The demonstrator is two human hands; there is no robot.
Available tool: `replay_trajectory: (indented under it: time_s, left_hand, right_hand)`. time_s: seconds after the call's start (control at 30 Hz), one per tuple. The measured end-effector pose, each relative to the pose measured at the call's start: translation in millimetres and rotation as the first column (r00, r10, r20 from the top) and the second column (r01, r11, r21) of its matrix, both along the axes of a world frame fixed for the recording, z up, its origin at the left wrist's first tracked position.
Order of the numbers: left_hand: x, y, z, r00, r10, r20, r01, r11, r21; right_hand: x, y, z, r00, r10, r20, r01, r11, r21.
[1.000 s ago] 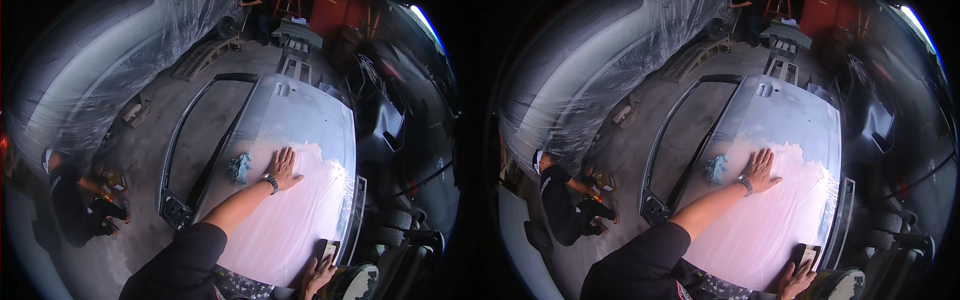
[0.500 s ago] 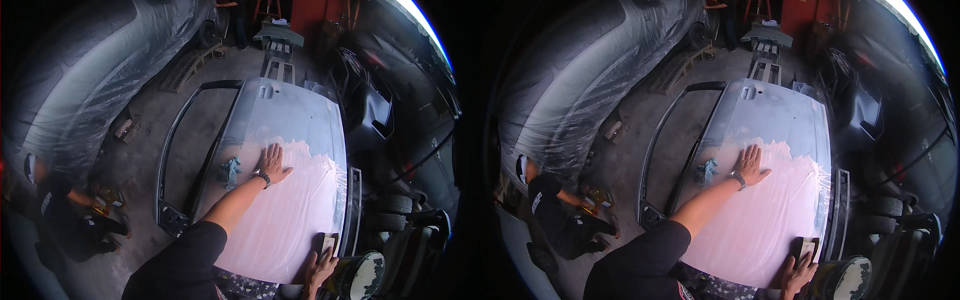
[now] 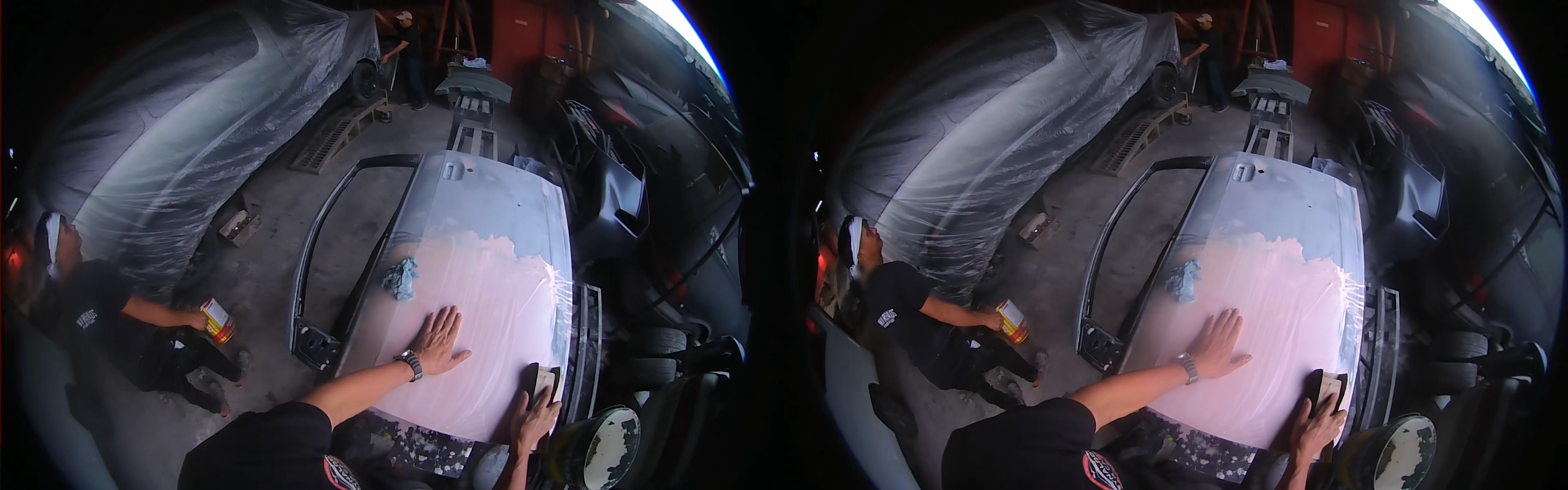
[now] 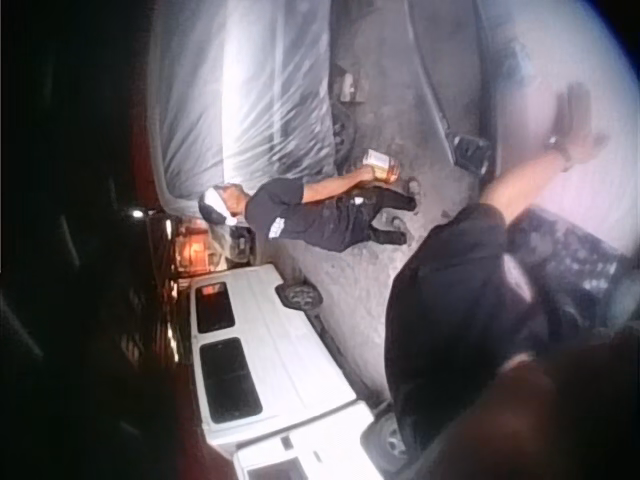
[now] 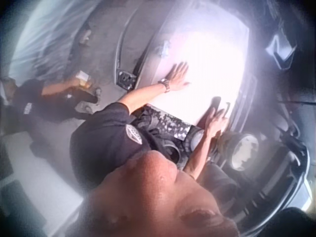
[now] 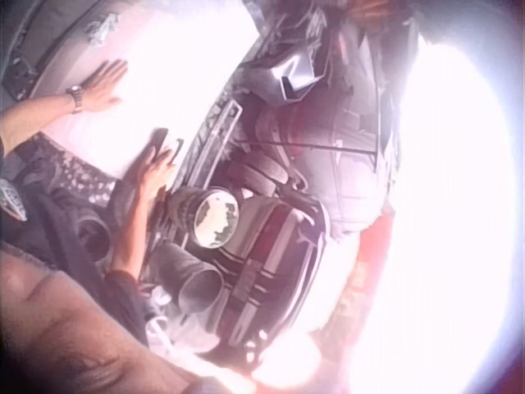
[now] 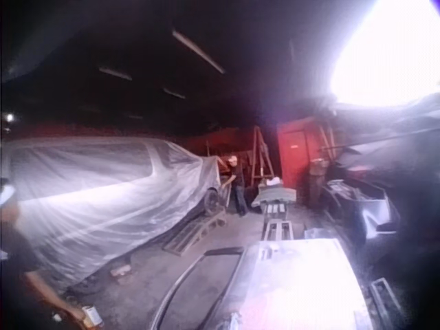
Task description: Manually sanding the body filler on a detached car door panel using a sanding block.
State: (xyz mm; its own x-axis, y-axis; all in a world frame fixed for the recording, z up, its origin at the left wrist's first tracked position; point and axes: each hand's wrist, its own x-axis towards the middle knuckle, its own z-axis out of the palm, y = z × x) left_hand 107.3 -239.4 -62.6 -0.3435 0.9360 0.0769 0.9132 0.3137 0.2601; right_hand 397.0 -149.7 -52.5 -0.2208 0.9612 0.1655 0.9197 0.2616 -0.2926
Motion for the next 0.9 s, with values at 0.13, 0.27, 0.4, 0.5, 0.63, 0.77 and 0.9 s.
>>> replay_trajectory:
  time_s: [0.13,0.27,0.4,0.5,0.63,0.77,0.9]
  left_hand:
    - [27.3,-40.4,-0.5,1.0,-0.02,0.003,0.02,0.997,0.076]
    - [52.5,-71.1,1.2,0.997,-0.066,0.035,0.064,0.997,0.049]
    - [61.5,-87.8,-1.4,0.988,-0.1,0.115,0.094,0.994,0.058]
    - [50.5,-75.8,-2.8,0.987,-0.123,0.103,0.12,0.992,0.034]
    - [16.6,-19.5,2.8,0.995,-0.101,0.009,0.101,0.995,-0.001]
    - [-20.9,64.3,3.2,0.995,-0.096,0.009,0.096,0.995,0.001]
    - [-55.2,149.0,3.8,0.998,-0.053,0.046,0.054,0.998,-0.02]
  right_hand:
    - [-3.0,-0.4,6.1,0.999,0.031,-0.036,-0.031,0.999,-0.009]
    - [0.1,1.1,-4.4,0.999,0.039,-0.029,-0.036,0.994,0.099]
    - [-1.5,2.7,-4.5,0.999,0.034,-0.007,-0.033,0.994,0.102]
    - [-0.7,4.1,-6.1,1.0,0.015,-0.018,-0.015,0.999,0.047]
    - [0.2,5.0,-8.7,1.0,0.003,0.009,-0.003,0.998,0.059]
    - [4.4,1.3,-5.3,1.0,0.004,0.025,-0.006,0.999,0.053]
    - [3.3,-2.7,1.3,1.0,-0.015,0.006,0.015,1.0,-0.015]
